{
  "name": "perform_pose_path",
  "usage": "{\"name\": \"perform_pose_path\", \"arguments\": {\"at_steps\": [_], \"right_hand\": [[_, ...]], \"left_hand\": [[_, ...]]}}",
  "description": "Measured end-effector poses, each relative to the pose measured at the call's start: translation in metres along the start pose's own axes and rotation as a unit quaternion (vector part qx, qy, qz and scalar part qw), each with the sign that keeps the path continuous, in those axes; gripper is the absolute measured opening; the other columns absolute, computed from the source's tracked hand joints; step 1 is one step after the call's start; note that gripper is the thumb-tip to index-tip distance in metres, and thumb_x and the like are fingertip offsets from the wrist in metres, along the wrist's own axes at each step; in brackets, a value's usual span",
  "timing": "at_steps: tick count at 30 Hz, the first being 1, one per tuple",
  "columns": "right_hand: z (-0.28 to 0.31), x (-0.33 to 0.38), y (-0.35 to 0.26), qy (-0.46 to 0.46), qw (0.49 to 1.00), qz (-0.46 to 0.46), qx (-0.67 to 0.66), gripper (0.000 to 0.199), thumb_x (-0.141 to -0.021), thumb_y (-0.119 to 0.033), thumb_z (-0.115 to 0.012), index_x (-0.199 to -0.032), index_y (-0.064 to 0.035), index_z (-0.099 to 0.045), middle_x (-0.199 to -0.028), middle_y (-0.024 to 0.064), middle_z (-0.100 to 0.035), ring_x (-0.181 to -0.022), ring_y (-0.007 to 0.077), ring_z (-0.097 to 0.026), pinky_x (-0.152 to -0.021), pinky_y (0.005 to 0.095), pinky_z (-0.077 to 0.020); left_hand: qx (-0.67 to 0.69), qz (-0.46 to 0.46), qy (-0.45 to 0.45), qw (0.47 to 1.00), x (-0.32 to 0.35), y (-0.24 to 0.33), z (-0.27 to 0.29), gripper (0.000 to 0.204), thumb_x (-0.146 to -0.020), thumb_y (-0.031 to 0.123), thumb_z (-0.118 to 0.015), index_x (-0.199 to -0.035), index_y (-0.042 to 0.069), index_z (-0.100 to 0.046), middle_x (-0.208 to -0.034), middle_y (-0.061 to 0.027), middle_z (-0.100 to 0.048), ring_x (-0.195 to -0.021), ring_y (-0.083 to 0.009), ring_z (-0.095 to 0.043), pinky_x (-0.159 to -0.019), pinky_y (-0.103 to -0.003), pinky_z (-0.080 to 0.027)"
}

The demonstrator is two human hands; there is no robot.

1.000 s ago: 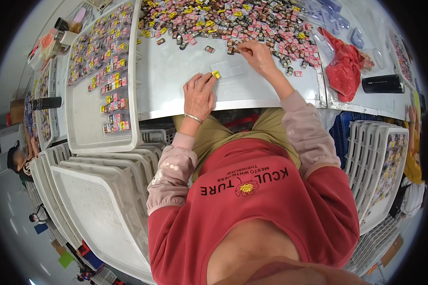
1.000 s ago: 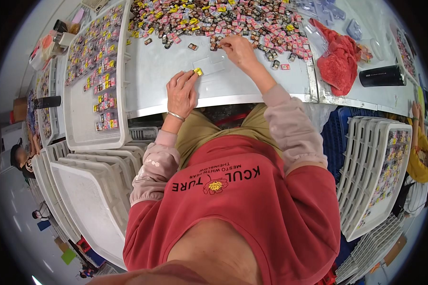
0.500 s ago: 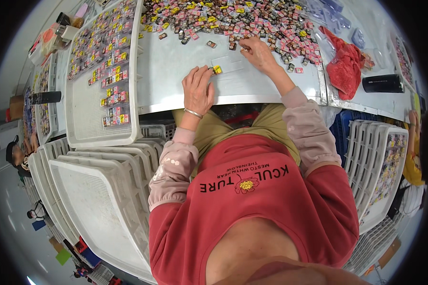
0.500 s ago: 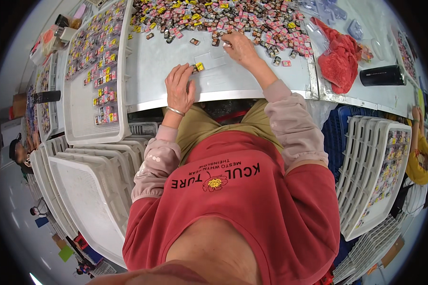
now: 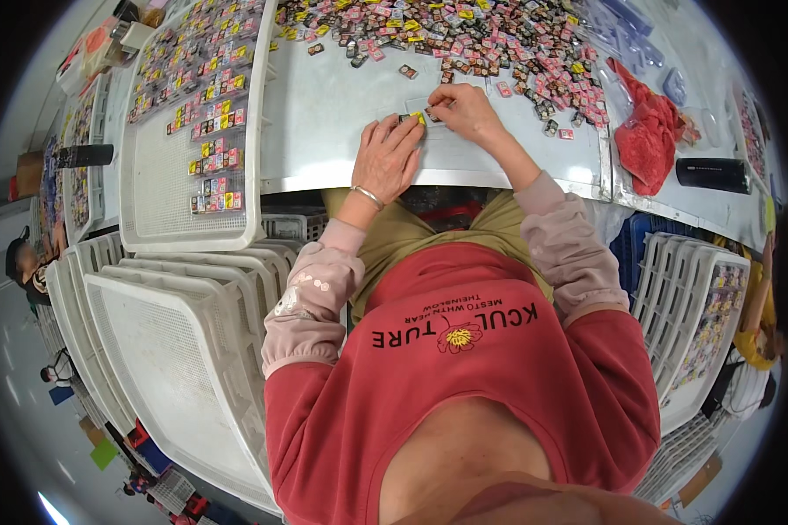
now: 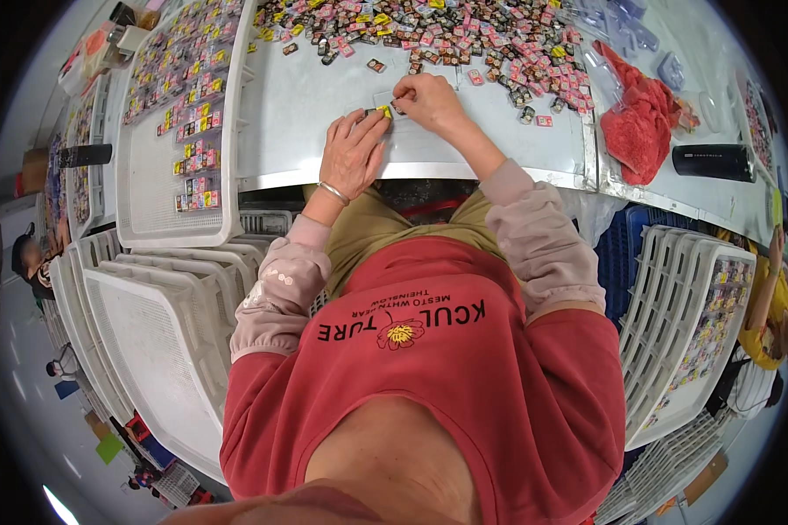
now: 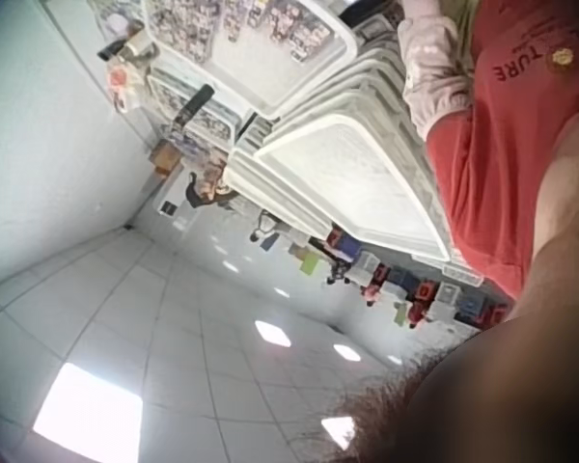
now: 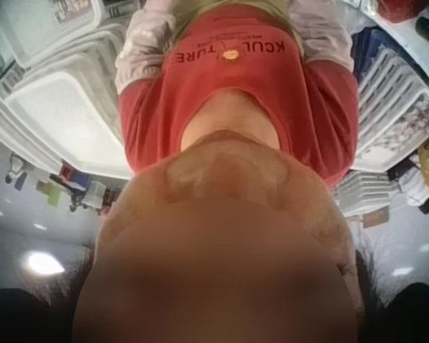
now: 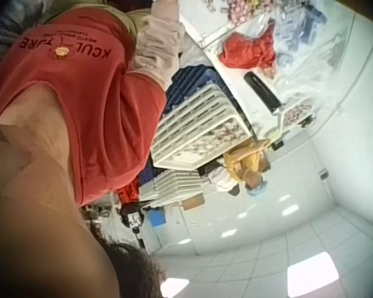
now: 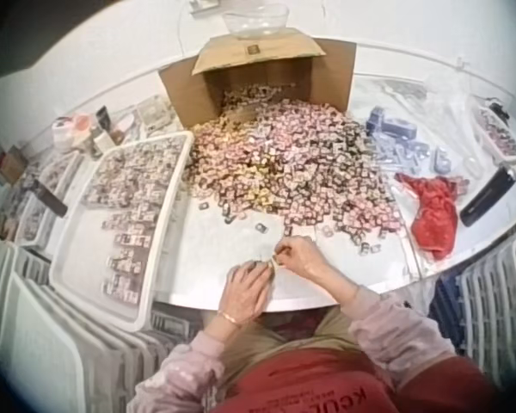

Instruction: Sorting small colorful toy pieces and placing them into clear plastic containers at a factory workstation.

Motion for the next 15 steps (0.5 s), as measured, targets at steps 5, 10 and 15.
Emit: {"name": "perform_pose_path", "arguments": {"at_steps": [5,10,15], "right_hand": [[-0.015,0.013,-0.015,0.074,0.982,0.083,0.152,0.014,-0.076,-0.018,-0.067,-0.085,-0.0066,-0.066,-0.08,0.0118,-0.067,-0.065,0.0324,-0.064,-0.061,0.0405,-0.0524],[-0.021,0.022,-0.028,0.188,0.942,0.096,0.261,0.012,-0.08,-0.018,-0.061,-0.074,-0.0077,-0.059,-0.071,0.0102,-0.063,-0.066,0.0345,-0.064,-0.056,0.045,-0.0508],[-0.026,0.02,-0.03,0.179,0.944,0.085,0.265,0.013,-0.079,-0.017,-0.059,-0.073,-0.0054,-0.06,-0.072,0.0117,-0.065,-0.065,0.0346,-0.064,-0.057,0.0448,-0.0516]], "left_hand": [[-0.008,0.002,0.008,1.0,0.002,-0.001,-0.002,0.038,-0.083,0.015,-0.059,-0.121,0.01,-0.058,-0.125,-0.0055,-0.056,-0.116,-0.029,-0.047,-0.099,-0.043,-0.035],[-0.021,-0.004,0.012,1.0,-0.001,0.005,-0.001,0.035,-0.082,0.016,-0.06,-0.117,0.011,-0.06,-0.123,-0.0044,-0.056,-0.114,-0.0266,-0.048,-0.098,-0.043,-0.035],[-0.04,0.011,0.01,0.999,-0.001,0.005,0.0,0.037,-0.084,0.017,-0.059,-0.12,0.013,-0.06,-0.126,-0.0046,-0.056,-0.115,-0.0265,-0.048,-0.097,-0.042,-0.033]]}}
Point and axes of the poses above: each hand's wrist, its own x-axis away from the middle knuckle, its own z-axis out of the back of the hand, y = z × x, the point moved 4 cm from there along -x, towards the middle knuckle
